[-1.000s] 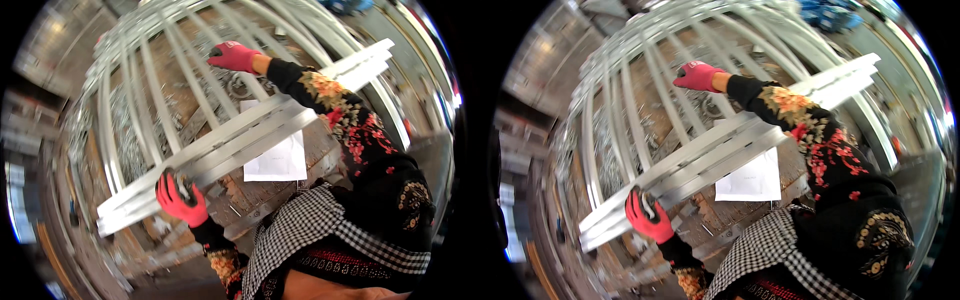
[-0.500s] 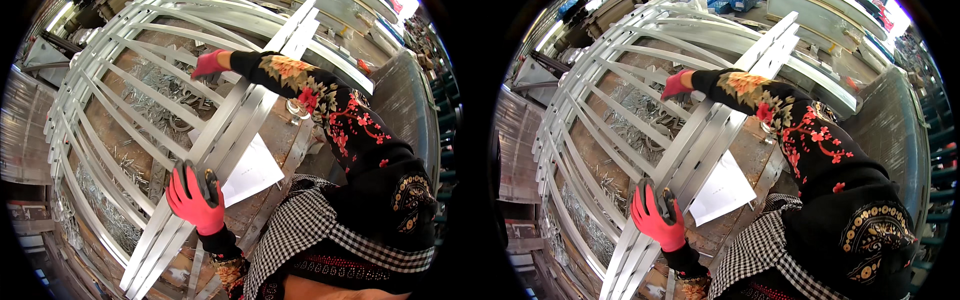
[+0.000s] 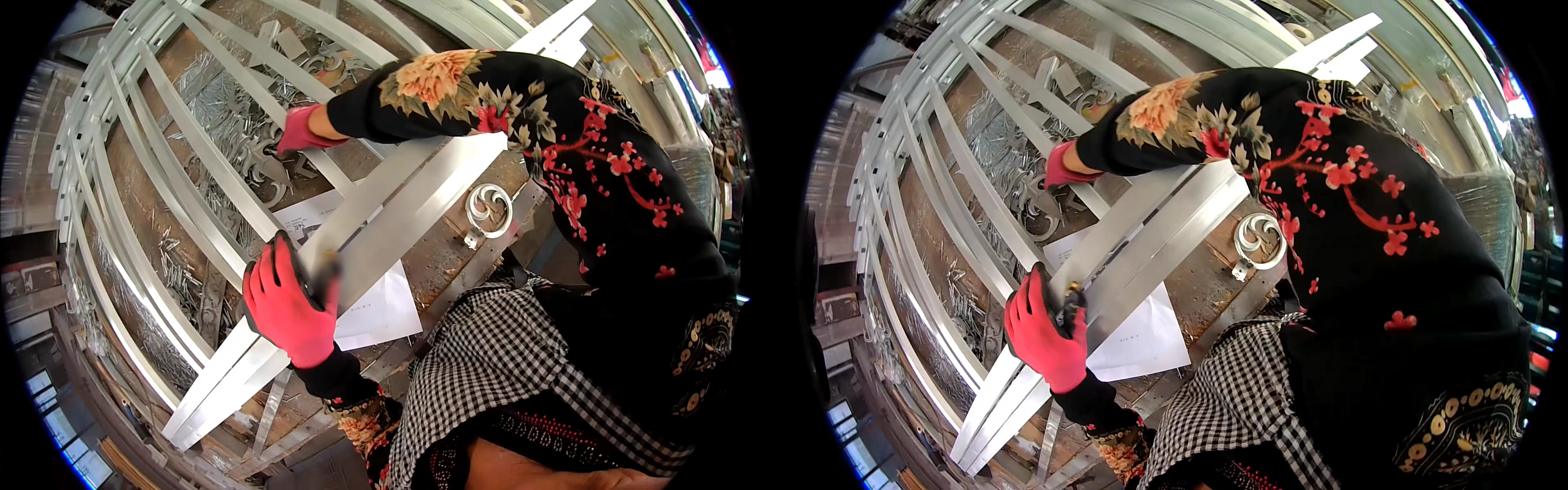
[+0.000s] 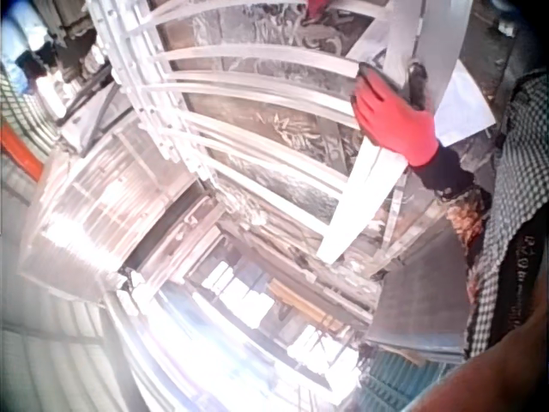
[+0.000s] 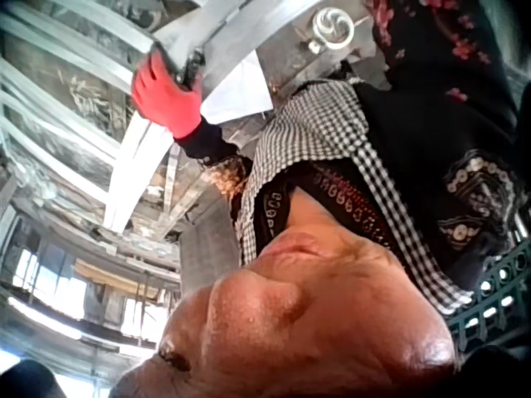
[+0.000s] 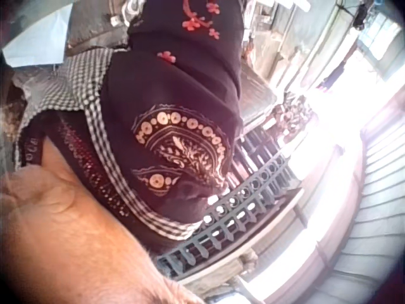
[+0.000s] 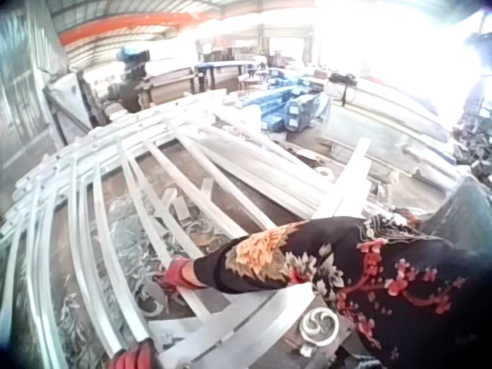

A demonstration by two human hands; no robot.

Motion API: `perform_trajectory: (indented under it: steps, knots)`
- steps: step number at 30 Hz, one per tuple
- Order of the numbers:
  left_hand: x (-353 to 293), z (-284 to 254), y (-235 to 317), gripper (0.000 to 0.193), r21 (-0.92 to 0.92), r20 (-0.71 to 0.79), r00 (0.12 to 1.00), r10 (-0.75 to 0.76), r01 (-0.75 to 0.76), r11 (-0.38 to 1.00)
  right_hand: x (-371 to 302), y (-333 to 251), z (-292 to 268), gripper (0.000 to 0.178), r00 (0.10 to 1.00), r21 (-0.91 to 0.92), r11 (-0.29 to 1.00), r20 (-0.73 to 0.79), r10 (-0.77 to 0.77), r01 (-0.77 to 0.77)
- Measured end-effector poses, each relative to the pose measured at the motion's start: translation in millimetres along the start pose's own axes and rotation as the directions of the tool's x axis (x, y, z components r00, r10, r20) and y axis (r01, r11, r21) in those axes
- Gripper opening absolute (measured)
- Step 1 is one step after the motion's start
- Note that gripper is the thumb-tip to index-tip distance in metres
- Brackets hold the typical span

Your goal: The person assembles a white metal frame by hand, inserting vertical bars into horizontal supports and adjusting alignment. The person repeatedly picks up bars, positions them, and secures them within the frame structure.

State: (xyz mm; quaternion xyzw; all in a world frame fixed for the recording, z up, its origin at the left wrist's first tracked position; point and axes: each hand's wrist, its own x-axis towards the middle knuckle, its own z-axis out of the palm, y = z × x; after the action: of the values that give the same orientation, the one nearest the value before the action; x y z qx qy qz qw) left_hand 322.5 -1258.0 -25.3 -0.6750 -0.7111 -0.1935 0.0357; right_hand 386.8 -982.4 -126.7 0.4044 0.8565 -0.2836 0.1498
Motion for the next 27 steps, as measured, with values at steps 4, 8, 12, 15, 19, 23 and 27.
perform_trajectory:
  steps: [4,8,12,15,19,23,27]
  knots:
    - [-6,-6,-4,0.067,-0.007,-0.002,1.000,0.018,-0.018,1.000,-31,-3,-7,0.065,0.968,0.477,0.866,-0.109,0.226,-0.148]
    - [-17,-15,4,0.060,0.044,-0.080,0.997,0.016,-0.013,0.999,-71,-29,-39,0.061,0.934,0.480,0.877,-0.299,0.194,-0.029]
    - [-20,-14,9,0.062,0.069,-0.090,0.995,0.046,-0.040,0.997,-105,-29,-62,0.059,0.962,0.538,0.843,-0.222,0.160,-0.016]
    - [-22,-24,24,0.062,0.103,-0.078,0.994,0.074,-0.066,0.993,-125,-20,-48,0.049,0.974,0.649,0.759,-0.199,0.105,0.051]
    - [-33,-38,66,0.061,0.109,-0.049,0.996,0.068,-0.062,0.992,-155,-6,-45,0.054,0.977,0.637,0.771,-0.159,0.142,-0.008]
    - [-3,-72,80,0.066,0.192,-0.034,0.999,0.037,-0.030,0.981,-128,-14,-67,0.048,0.981,0.639,0.766,-0.185,0.059,0.074]
    - [2,-69,81,0.064,0.199,-0.103,0.987,0.122,-0.100,0.975,-109,-13,-50,0.051,0.970,0.463,0.886,-0.228,0.089,0.028]
